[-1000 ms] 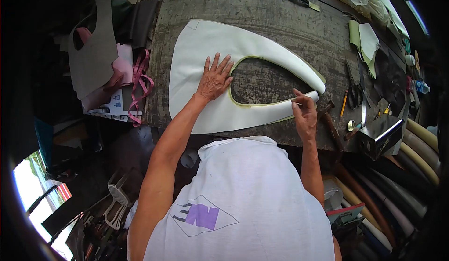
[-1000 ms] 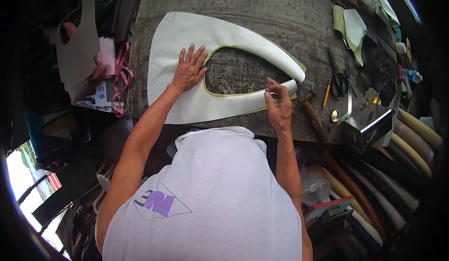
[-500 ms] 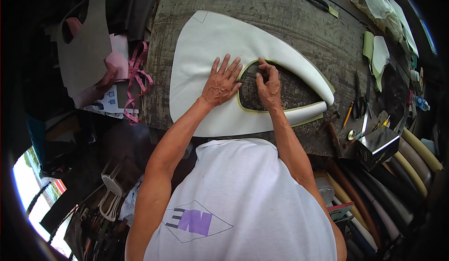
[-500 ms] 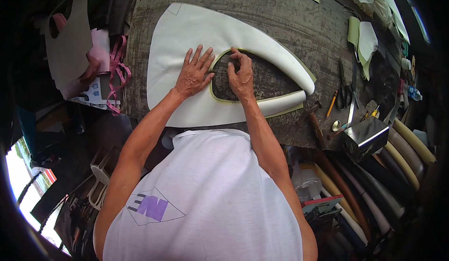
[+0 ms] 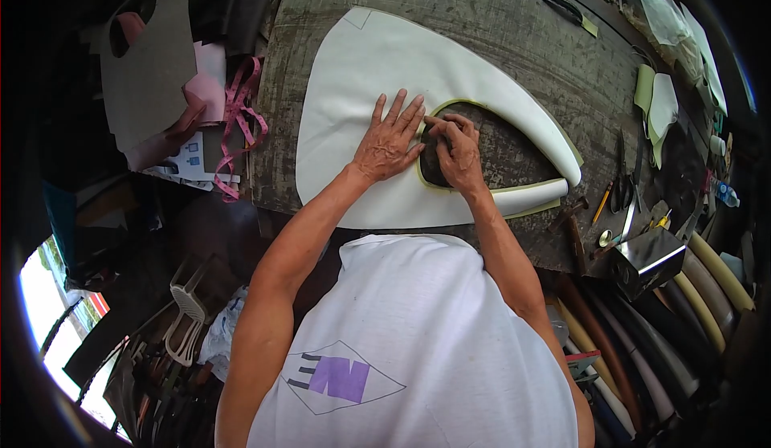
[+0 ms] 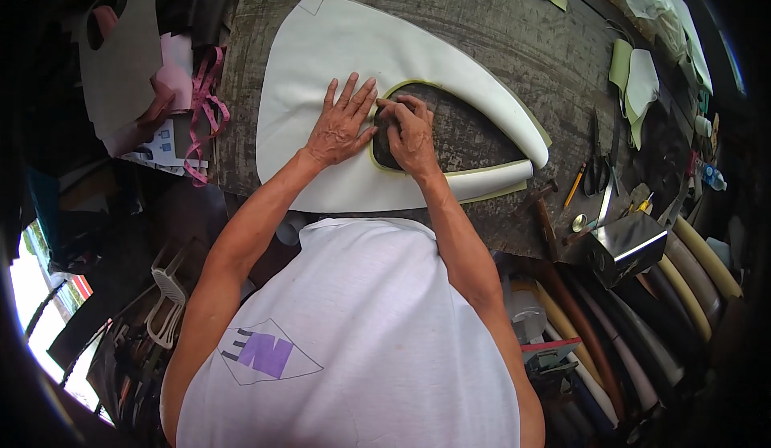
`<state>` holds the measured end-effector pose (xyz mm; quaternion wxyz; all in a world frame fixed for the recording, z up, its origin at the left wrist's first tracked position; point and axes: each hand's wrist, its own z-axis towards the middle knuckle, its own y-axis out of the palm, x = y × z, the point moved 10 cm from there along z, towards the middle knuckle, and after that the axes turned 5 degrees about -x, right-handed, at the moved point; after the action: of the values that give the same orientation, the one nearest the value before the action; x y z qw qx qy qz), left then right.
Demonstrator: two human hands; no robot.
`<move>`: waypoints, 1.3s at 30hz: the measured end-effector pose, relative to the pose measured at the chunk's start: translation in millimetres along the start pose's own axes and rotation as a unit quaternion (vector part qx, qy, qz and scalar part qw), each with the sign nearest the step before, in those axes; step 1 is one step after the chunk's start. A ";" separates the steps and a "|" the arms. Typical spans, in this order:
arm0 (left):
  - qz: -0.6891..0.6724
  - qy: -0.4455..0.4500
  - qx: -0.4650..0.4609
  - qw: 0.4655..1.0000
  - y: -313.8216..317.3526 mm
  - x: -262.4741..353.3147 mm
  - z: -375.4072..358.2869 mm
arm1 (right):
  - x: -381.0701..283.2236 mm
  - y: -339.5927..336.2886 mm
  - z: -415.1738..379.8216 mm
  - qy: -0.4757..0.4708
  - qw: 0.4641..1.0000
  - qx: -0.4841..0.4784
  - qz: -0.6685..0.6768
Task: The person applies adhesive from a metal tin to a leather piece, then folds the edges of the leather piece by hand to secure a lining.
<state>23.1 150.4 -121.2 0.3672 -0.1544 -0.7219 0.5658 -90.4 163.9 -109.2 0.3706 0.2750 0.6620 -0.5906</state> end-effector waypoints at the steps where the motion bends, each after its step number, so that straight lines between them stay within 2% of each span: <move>1: -0.011 -0.001 -0.004 1.000 0.7 -0.4 -0.4 | 5.4 0.6 -0.8 0.015 1.000 -0.009 0.024; 3: -0.005 -0.002 -0.003 1.000 1.4 -3.5 -2.9 | 15.4 0.6 -2.1 0.044 0.996 -0.028 0.071; 4: -0.001 -0.003 -0.002 1.000 2.0 -5.3 -4.6 | 25.2 -0.1 -3.0 0.084 0.981 -0.027 0.175; 6: 0.023 -0.014 0.004 1.000 1.8 -4.6 -11.9 | 38.5 3.3 -6.0 0.162 0.913 -0.027 0.374; 7: 0.035 -0.020 0.008 0.999 0.8 -4.2 -13.9 | 33.1 -3.9 -2.8 0.140 0.911 -0.003 0.388; 10: 0.025 -0.029 0.004 0.999 2.8 -4.4 -15.1 | 32.4 -0.1 -0.9 0.152 0.917 -0.014 0.368; 13: 0.027 -0.030 0.005 0.999 3.8 -4.3 -13.2 | 27.0 -0.7 1.3 0.157 0.948 -0.010 0.277; 16: 0.052 -0.037 -0.012 0.998 6.7 -5.6 -12.0 | 6.8 -3.9 7.4 0.051 0.993 -0.014 0.109; 22: 0.023 -0.039 -0.016 0.999 6.6 -6.1 -12.2 | -18.2 1.7 5.8 -0.010 0.997 -0.070 -0.004; 25: 0.027 -0.041 -0.028 0.998 7.6 -6.9 -11.9 | -15.0 4.1 4.7 0.000 0.996 -0.090 0.007; 28: 0.013 -0.040 -0.026 0.999 7.1 -7.7 -10.7 | -14.2 8.0 0.0 -0.025 0.988 -0.153 -0.008; 31: 0.016 -0.049 -0.040 0.998 9.1 -8.3 -10.6 | 0.4 -30.9 -4.4 0.052 0.982 -0.095 0.155; 33: 0.019 -0.053 -0.033 0.998 6.6 -8.8 -11.4 | 25.1 -96.9 -4.0 0.077 0.994 0.072 0.008; 35: 0.024 -0.050 -0.027 0.998 6.3 -6.4 -10.7 | 57.1 -149.0 0.5 0.074 0.973 0.163 -0.146; 36: 0.030 -0.050 -0.024 0.998 6.2 -6.5 -11.3 | 70.6 -160.6 6.3 0.051 0.964 0.161 -0.203; 39: 0.029 -0.049 -0.023 0.998 7.8 -4.3 -11.1 | 94.3 -161.7 26.5 0.116 0.978 0.086 -0.150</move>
<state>32.3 157.9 -129.0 0.3111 -0.1560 -0.7470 0.5665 -269.9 106.4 -93.4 0.1738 0.2700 0.6807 -0.6584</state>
